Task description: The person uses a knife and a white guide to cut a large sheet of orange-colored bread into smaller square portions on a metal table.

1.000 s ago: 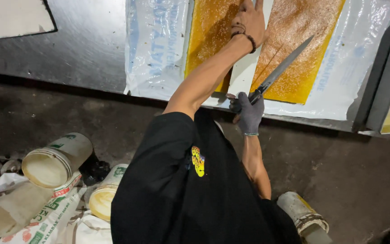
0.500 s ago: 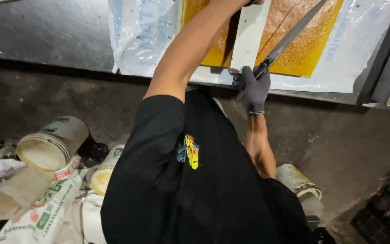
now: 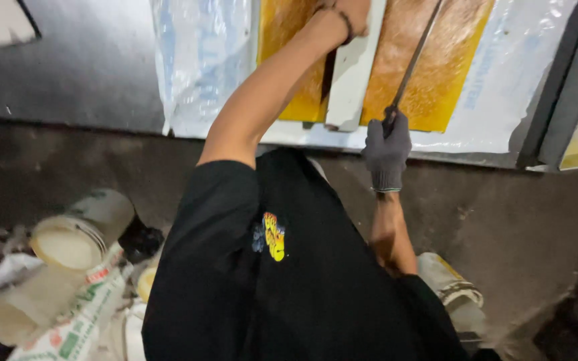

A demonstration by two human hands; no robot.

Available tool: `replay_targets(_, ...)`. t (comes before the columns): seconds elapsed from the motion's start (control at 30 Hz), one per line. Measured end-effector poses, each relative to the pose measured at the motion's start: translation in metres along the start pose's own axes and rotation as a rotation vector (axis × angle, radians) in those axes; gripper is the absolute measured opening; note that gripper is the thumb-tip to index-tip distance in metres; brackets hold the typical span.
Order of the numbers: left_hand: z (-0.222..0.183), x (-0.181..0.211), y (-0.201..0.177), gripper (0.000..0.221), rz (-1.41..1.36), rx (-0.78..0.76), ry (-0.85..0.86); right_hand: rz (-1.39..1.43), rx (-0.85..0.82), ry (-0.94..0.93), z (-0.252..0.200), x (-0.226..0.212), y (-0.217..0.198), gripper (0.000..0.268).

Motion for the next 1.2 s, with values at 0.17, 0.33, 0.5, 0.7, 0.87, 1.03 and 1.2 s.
replay_targets(0.17,-0.008,0.015,-0.036,0.106,0.039,0.029,-0.006,-0.070,0.051,-0.443,0.057,-0.082,0.005,0.049)
replay_targets(0.33,-0.007,0.011,-0.032,0.105,0.086,0.009,-0.036,-0.225,-0.053,-0.347,0.148,-0.096,0.050,0.056)
replay_targets(0.5,-0.008,0.009,-0.031,0.102,0.127,-0.060,-0.076,-0.273,-0.062,-0.309,0.191,-0.116,0.069,0.056)
replay_targets(0.7,-0.008,0.014,-0.034,0.104,0.092,-0.078,-0.060,-0.251,-0.157,-0.247,0.189,-0.116,0.066,0.057)
replay_targets(0.87,-0.006,0.013,-0.031,0.106,0.134,-0.055,-0.030,-0.336,-0.155,-0.274,0.205,-0.125,0.073,0.055)
replay_targets(1.03,-0.009,0.015,-0.034,0.108,0.118,-0.079,-0.010,-0.336,-0.222,-0.193,0.181,-0.115,0.064,0.058)
replay_targets(1.2,-0.011,0.016,-0.035,0.105,0.106,-0.088,-0.005,-0.302,-0.182,-0.268,0.191,-0.130,0.065,0.055)
Point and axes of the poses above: each hand's wrist, its own z-axis towards the middle knuckle, its own y-axis out of the palm, x = y × z, the point moved 9 cm from there along z, towards the middle knuckle, and after that the axes turned 5 degrees about y, right-handed, at the moved point
